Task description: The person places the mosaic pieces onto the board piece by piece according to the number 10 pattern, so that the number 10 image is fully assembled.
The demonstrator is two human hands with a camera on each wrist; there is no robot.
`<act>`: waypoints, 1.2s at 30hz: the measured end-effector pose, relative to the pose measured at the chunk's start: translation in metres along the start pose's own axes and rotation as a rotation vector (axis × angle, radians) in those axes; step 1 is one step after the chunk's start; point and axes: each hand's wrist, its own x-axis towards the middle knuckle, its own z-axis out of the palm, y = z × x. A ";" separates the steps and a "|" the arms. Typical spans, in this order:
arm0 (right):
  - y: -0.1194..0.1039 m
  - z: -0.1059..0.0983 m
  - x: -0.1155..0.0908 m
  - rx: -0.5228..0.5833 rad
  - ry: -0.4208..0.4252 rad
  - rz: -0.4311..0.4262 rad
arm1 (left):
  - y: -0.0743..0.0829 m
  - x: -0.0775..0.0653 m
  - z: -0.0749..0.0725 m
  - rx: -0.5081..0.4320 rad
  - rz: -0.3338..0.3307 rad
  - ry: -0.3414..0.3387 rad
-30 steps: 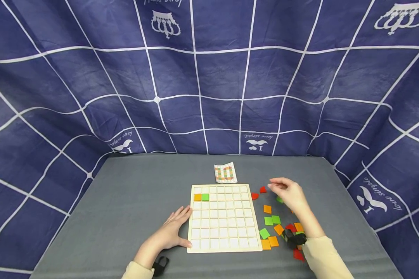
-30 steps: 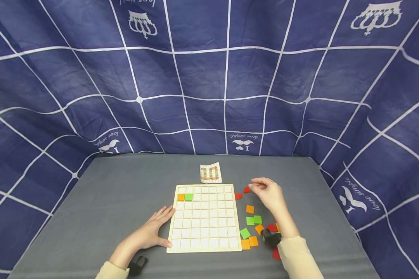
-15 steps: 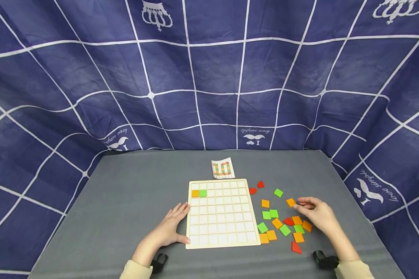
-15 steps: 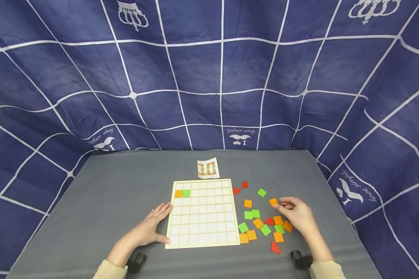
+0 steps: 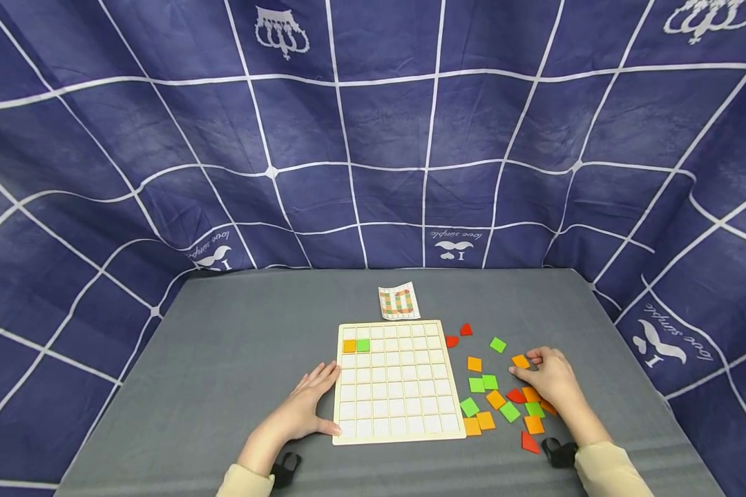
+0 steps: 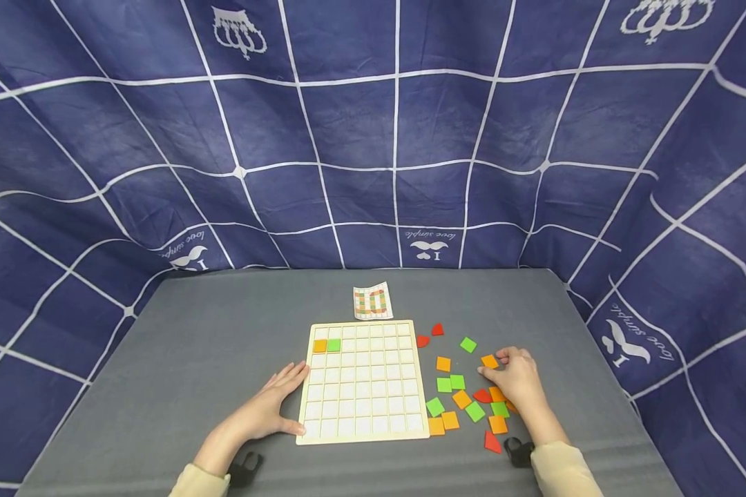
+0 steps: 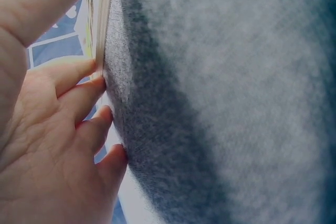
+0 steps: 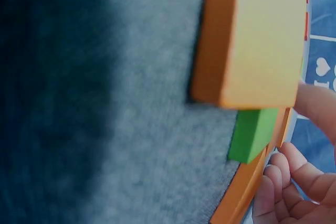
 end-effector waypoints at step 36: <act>-0.069 -0.008 -0.013 0.521 0.096 -0.096 | 0.000 -0.002 0.001 0.003 0.025 0.027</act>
